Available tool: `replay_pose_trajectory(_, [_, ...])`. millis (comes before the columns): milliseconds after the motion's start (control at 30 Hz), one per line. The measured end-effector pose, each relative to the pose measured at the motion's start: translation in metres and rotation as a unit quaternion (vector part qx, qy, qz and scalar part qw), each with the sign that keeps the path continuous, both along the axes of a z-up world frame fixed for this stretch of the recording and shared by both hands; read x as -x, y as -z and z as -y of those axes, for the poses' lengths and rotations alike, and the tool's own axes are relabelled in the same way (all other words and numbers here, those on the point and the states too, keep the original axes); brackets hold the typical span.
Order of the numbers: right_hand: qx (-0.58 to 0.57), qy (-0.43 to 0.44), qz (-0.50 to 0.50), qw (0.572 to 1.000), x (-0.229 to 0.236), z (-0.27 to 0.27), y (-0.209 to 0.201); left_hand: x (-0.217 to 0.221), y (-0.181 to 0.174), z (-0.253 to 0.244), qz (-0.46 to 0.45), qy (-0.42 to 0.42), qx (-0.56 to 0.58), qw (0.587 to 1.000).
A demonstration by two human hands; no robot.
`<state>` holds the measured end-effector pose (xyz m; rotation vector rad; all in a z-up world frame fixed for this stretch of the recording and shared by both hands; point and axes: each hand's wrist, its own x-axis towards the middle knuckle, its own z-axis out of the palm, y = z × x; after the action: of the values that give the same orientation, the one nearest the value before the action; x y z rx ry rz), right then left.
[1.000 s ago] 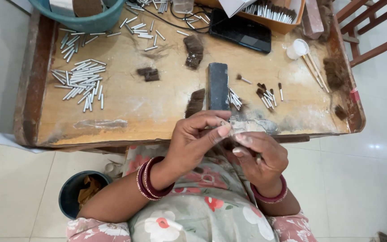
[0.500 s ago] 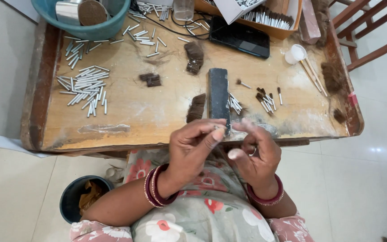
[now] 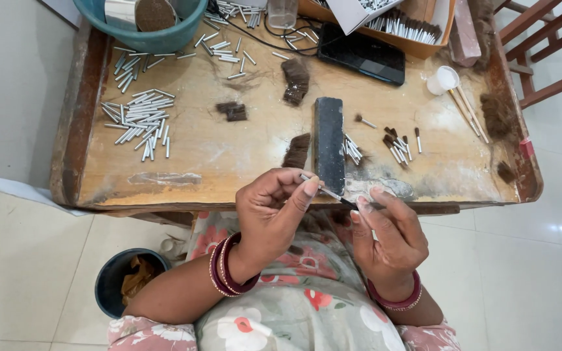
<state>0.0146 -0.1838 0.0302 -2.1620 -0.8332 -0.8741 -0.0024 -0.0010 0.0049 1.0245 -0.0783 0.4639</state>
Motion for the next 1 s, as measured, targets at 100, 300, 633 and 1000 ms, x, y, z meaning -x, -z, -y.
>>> replay_pose_trajectory(100, [0.004,-0.007,0.011,1.000,-0.002,-0.004,0.002,-0.002,0.007,0.003,0.008,-0.005,-0.024,1.000])
replay_pose_trajectory(300, [-0.023,0.005,-0.028,0.999,-0.008,-0.008,0.000,-0.004,0.000,0.002,0.008,-0.004,0.006,1.000])
replay_pose_trajectory(633, [-0.181,-0.163,-0.147,0.959,-0.003,0.021,0.024,0.021,-0.019,0.012,0.111,0.042,-0.194,0.974])
replay_pose_trajectory(1000, [-0.181,-0.174,-0.141,0.958,-0.005,0.020,0.031,0.019,-0.005,0.022,0.048,0.104,-0.041,0.993])
